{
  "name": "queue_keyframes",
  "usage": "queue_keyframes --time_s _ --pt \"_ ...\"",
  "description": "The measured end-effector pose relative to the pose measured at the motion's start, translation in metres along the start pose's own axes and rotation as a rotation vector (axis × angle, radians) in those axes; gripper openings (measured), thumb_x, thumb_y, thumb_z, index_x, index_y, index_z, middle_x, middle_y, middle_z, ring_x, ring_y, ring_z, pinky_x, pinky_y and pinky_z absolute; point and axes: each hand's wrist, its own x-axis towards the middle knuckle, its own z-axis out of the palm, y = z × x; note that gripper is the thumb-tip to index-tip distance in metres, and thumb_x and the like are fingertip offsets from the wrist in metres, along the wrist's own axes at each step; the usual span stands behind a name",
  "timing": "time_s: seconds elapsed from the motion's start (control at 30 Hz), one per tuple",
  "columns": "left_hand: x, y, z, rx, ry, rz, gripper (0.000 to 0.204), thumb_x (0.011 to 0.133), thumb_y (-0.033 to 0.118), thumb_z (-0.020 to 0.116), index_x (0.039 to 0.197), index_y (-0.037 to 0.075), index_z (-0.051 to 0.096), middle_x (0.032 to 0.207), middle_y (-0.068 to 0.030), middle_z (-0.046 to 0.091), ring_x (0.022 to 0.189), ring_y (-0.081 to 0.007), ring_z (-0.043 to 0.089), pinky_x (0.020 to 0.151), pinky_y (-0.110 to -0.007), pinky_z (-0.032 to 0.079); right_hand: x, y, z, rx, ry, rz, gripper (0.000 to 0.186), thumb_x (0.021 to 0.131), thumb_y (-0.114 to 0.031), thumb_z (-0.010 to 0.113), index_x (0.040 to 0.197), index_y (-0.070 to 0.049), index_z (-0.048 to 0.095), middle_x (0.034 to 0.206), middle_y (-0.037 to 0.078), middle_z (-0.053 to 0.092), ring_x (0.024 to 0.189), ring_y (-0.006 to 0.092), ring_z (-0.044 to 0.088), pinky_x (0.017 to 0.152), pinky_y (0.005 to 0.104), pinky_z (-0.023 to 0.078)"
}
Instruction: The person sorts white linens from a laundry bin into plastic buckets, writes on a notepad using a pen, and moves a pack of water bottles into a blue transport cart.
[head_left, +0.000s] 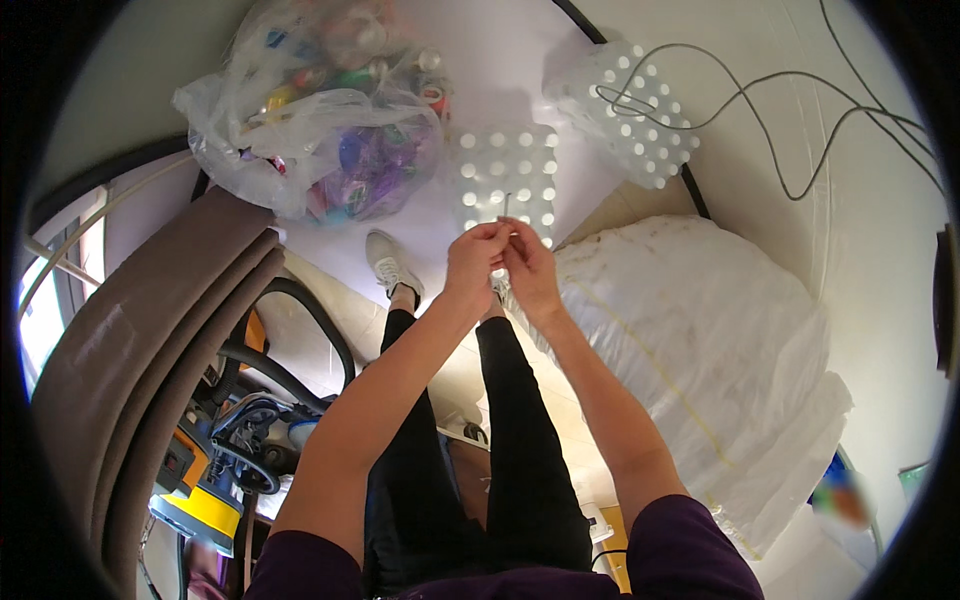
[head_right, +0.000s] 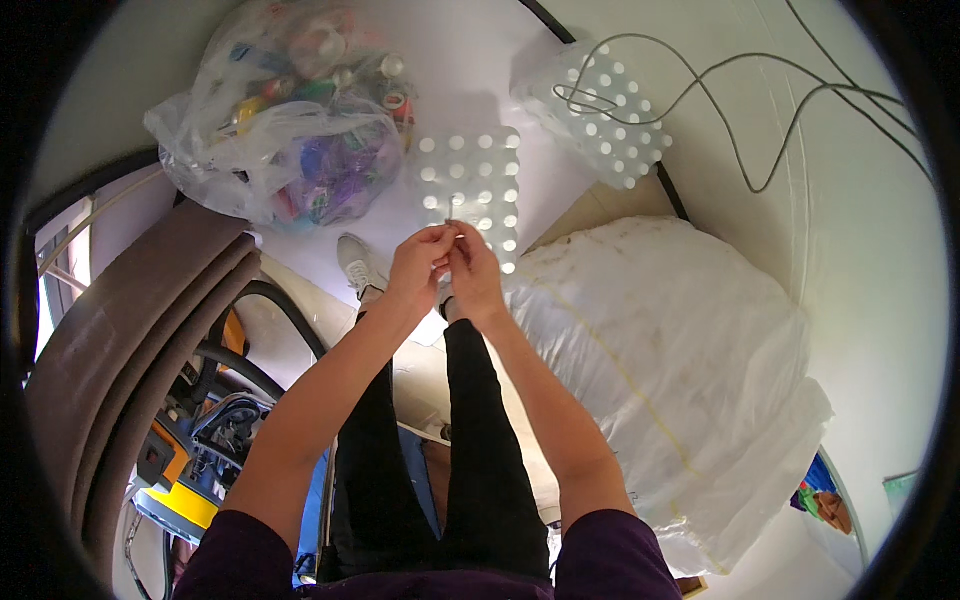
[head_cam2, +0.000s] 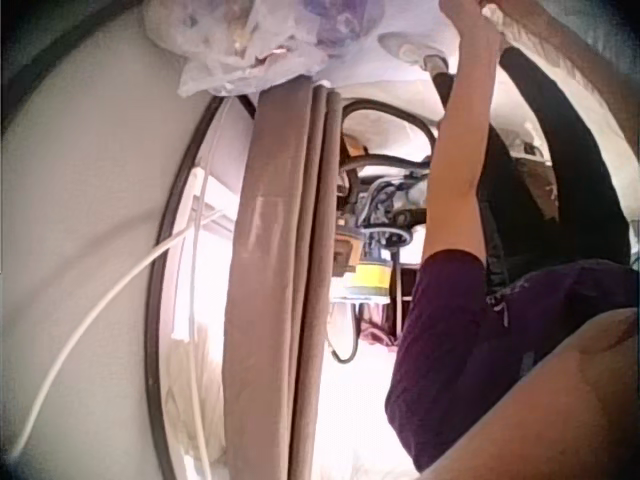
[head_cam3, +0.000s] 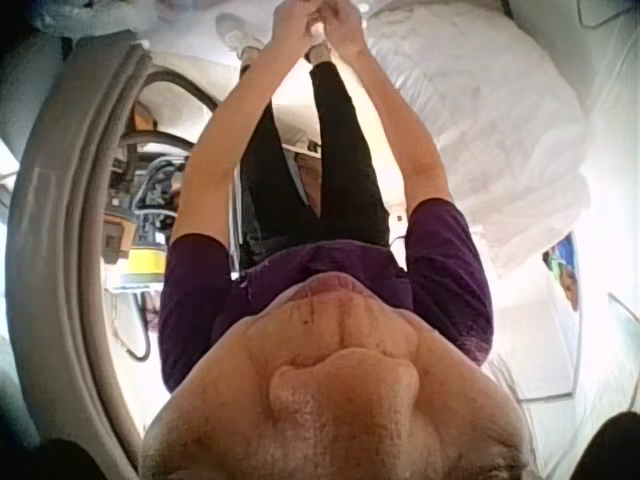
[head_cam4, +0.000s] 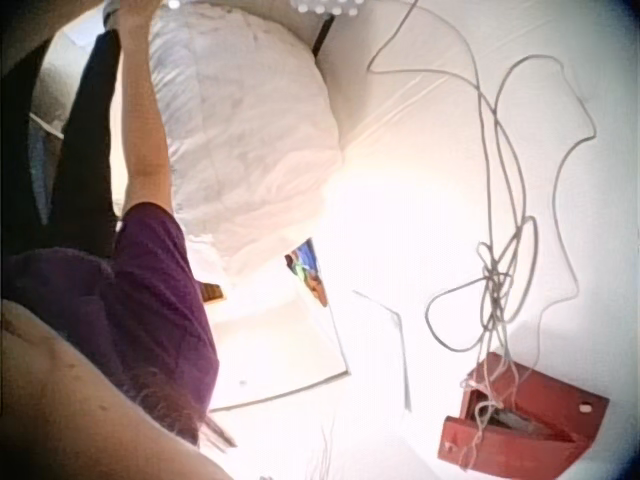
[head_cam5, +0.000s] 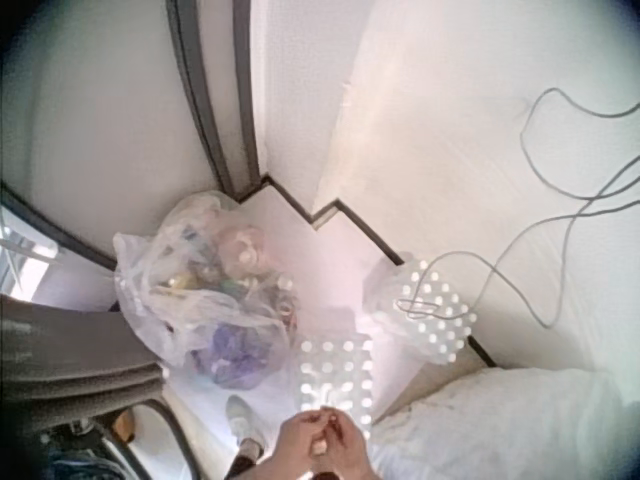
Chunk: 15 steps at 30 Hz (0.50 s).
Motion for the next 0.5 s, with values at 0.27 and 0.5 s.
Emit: queue_keyframes --time_s 0.27,0.5 --pt "0.031 -0.024 0.044 -0.011 -0.099 -0.117 0.018 0.096 0.01 0.063 0.111 0.001 0.066 0.093 -0.003 0.064 0.079 -0.0107 0.054 0.069 -0.026 0.039 0.01 0.0 -0.053 0.192 0.096 0.06 0.044 0.093 0.004 0.052 0.136 0.0 0.053 0.101 0.008 0.068 0.087 0.0135 0.065 0.077 0.0271 0.052" --pt "0.023 -0.032 0.067 0.01 0.093 -0.094 0.019 0.093 0.013 0.068 0.11 0.004 0.068 0.095 -0.0008 0.065 0.086 -0.012 0.055 0.078 -0.03 0.039 0.007 -0.007 -0.059 -0.35 0.184 -0.165 0.037 0.091 0.006 0.055 0.127 0.002 0.051 0.095 0.012 0.069 0.08 0.0181 0.068 0.07 0.0287 0.055"
